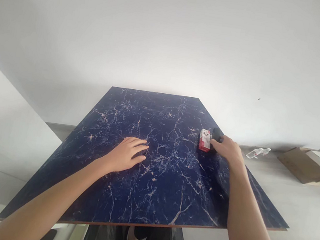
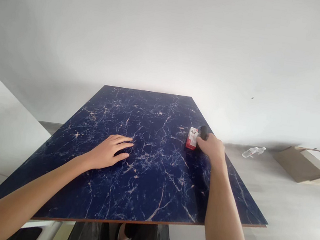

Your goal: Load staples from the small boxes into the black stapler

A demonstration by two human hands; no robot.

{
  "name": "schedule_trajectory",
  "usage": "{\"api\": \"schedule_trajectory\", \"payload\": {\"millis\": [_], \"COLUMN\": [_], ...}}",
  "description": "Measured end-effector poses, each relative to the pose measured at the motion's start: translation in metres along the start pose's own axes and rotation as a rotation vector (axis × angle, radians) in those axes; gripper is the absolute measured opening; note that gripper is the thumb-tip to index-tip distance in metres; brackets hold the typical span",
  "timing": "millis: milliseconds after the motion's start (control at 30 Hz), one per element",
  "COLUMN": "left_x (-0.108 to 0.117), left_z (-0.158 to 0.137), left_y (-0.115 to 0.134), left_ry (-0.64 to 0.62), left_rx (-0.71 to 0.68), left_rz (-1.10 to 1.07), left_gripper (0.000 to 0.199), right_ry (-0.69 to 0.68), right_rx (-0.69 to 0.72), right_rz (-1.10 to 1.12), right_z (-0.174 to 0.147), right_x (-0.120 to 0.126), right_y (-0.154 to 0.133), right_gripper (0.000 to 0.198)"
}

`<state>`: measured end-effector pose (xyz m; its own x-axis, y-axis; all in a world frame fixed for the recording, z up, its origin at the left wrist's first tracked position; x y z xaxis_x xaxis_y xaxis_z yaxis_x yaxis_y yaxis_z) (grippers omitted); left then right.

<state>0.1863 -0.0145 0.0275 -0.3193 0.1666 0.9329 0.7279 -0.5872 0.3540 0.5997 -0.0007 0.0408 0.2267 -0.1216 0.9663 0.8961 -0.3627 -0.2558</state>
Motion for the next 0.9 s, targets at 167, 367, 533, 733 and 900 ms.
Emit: {"api": "schedule_trajectory", "payload": {"millis": [167,367,533,733,900], "left_x": [0.018,0.042,0.062,0.087,0.094], "left_z": [0.004,0.007,0.001,-0.014,-0.029], "left_y": [-0.012,-0.067,-0.125,-0.176,-0.189], "left_ry": [0.134,0.291,0.36,0.299,0.108], "left_rx": [0.048,0.29,0.508,0.616,0.55], "left_rz": [0.014,-0.018,-0.127,-0.172,-0.311], "left_gripper": [0.051,0.045,0.042,0.042,0.05], "right_ry": [0.047,-0.003,-0.048,-0.239,-0.215], "right_rx": [0.172,0.396,0.495,0.514,0.511], "right_rz": [0.125,0.391,0.568,0.716,0.709], "right_z": [-0.017,-0.056,-0.086,-0.099,-0.057], "right_x": [-0.02,-0.059,-0.094,-0.124,-0.118], "right_y": [-0.085,-0.227,-0.344,-0.408,-0.399], "right_gripper": [0.051,0.052,0.062,0.048,0.035]}}
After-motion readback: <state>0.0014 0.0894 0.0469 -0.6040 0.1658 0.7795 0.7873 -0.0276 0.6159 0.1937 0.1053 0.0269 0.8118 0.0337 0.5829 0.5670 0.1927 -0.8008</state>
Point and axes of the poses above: each hand's wrist, its own z-axis towards the middle knuckle, its own x-axis out of the back of the hand, y = z × x, the point moved 10 cm from there along z, towards the middle knuckle, and after that the axes turned 8 degrees about x, right-handed, at the moved point
